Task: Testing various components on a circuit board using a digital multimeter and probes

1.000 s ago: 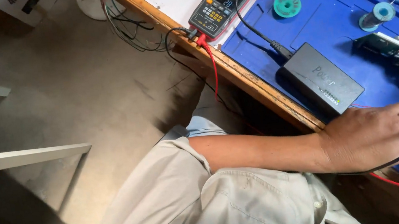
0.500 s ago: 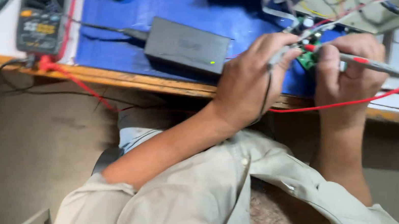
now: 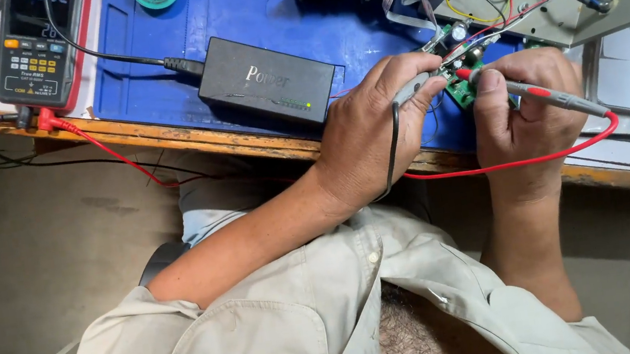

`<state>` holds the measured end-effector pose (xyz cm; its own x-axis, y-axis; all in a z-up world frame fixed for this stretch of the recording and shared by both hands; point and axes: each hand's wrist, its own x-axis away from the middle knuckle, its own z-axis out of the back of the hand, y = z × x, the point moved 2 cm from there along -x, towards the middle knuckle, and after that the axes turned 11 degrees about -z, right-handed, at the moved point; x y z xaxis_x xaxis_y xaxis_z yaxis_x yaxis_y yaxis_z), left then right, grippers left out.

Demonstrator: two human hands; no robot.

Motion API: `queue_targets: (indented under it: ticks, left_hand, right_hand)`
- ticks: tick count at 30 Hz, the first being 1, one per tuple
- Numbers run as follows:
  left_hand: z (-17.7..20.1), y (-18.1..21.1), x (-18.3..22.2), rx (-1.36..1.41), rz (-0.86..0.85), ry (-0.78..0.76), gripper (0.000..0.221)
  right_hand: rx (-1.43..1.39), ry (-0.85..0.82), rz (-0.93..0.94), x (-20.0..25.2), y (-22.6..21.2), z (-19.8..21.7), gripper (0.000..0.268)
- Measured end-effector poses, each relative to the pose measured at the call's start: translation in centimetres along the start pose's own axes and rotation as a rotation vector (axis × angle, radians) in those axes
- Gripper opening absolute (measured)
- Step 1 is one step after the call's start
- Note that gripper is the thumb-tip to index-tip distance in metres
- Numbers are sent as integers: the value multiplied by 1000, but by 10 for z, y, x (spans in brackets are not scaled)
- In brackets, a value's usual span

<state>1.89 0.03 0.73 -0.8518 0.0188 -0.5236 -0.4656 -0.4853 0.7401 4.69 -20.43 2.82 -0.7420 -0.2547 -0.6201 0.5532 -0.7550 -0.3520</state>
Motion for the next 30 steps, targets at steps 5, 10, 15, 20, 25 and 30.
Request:
queue_targets:
  ticks: [5, 10, 15, 20, 25, 30]
  left_hand:
    - [-1, -1, 0, -4, -15, 4, 23]
    - [-1, 0, 0, -21, -5, -4, 25]
    - [-2, -1, 0, -25, -14, -2, 25]
    - [-3, -1, 0, -25, -44, 3, 25]
    - [-4, -2, -1, -6, -18, 1, 24]
    - [-5, -1, -1, -38, 0, 13, 25]
  right_hand:
    - [0, 12, 3, 1, 0, 0, 15]
    - [-5, 8, -1, 1, 1, -1, 17]
    - [-2, -5, -16, 1, 0, 0, 18]
    - [8, 7, -7, 1, 0, -1, 19]
    - [-9, 19, 11, -1, -2, -1, 18]
    - [1, 4, 0, 0, -2, -1, 19]
